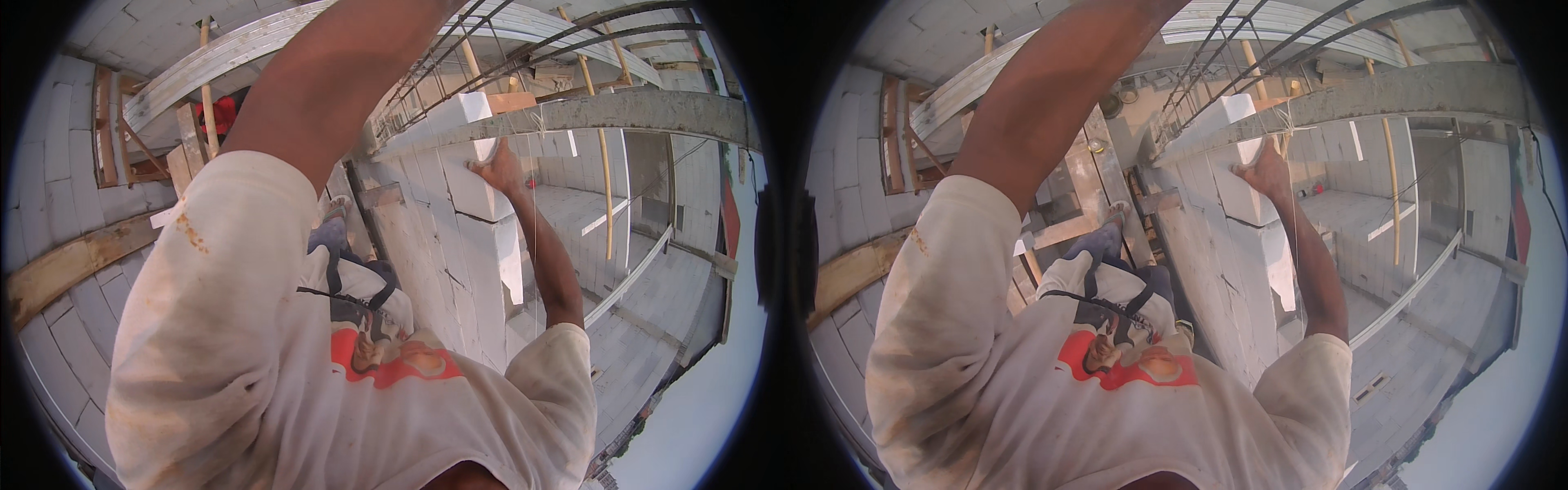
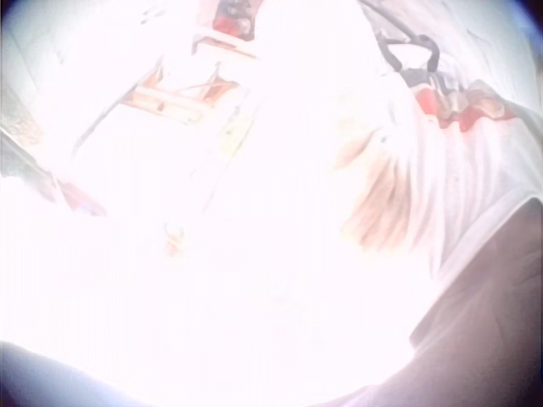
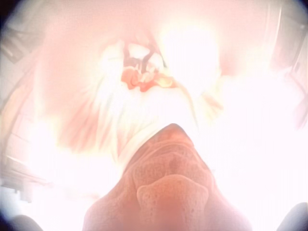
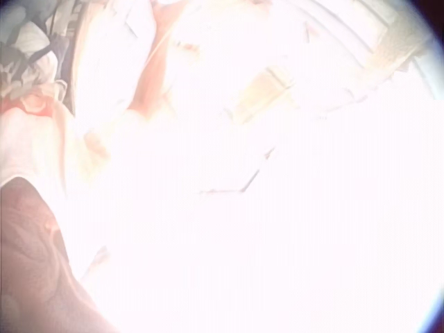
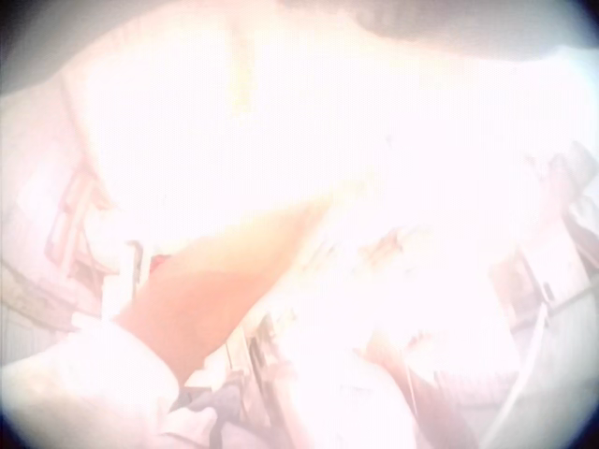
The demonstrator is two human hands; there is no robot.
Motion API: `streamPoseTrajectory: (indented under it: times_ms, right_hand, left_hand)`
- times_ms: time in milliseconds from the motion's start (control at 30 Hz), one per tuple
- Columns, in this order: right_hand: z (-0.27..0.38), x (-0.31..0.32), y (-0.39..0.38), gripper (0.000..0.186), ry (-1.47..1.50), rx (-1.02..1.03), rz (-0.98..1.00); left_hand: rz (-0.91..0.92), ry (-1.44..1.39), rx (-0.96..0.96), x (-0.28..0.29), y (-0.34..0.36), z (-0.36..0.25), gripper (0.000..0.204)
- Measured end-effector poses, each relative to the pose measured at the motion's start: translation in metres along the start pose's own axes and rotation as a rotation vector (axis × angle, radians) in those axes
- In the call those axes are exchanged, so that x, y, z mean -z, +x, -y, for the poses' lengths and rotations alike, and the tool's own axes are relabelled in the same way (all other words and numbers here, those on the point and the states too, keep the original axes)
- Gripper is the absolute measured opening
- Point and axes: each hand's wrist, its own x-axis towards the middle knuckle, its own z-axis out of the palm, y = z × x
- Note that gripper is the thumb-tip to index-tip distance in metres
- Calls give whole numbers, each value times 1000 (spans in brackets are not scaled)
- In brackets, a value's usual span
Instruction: The person is installing white foam blocks onto a wall structure at a construction site. They use a trowel to apply mortar to the blocks and a hammer to tap them into place. The person also uses a tape measure to check dimensions.
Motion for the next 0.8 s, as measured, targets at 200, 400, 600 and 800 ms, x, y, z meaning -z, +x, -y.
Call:
streamPoseTrajectory:
  times_ms: [200,400,600,800]
  right_hand:
    - [-1,-2,1,101,-4,-54,36]
    - [-4,-8,1,110,37,-31,29]
    - [-19,31,-7,114,80,-29,181]
    - [-44,148,-130,70,-31,-128,-264]
  left_hand:
    - [0,1,1,-2,-4,-3,36]
    - [-9,13,-4,-4,-3,-10,36]
    - [-52,17,7,-13,-7,-13,36]
    - [-167,-41,102,-28,-34,10,36]
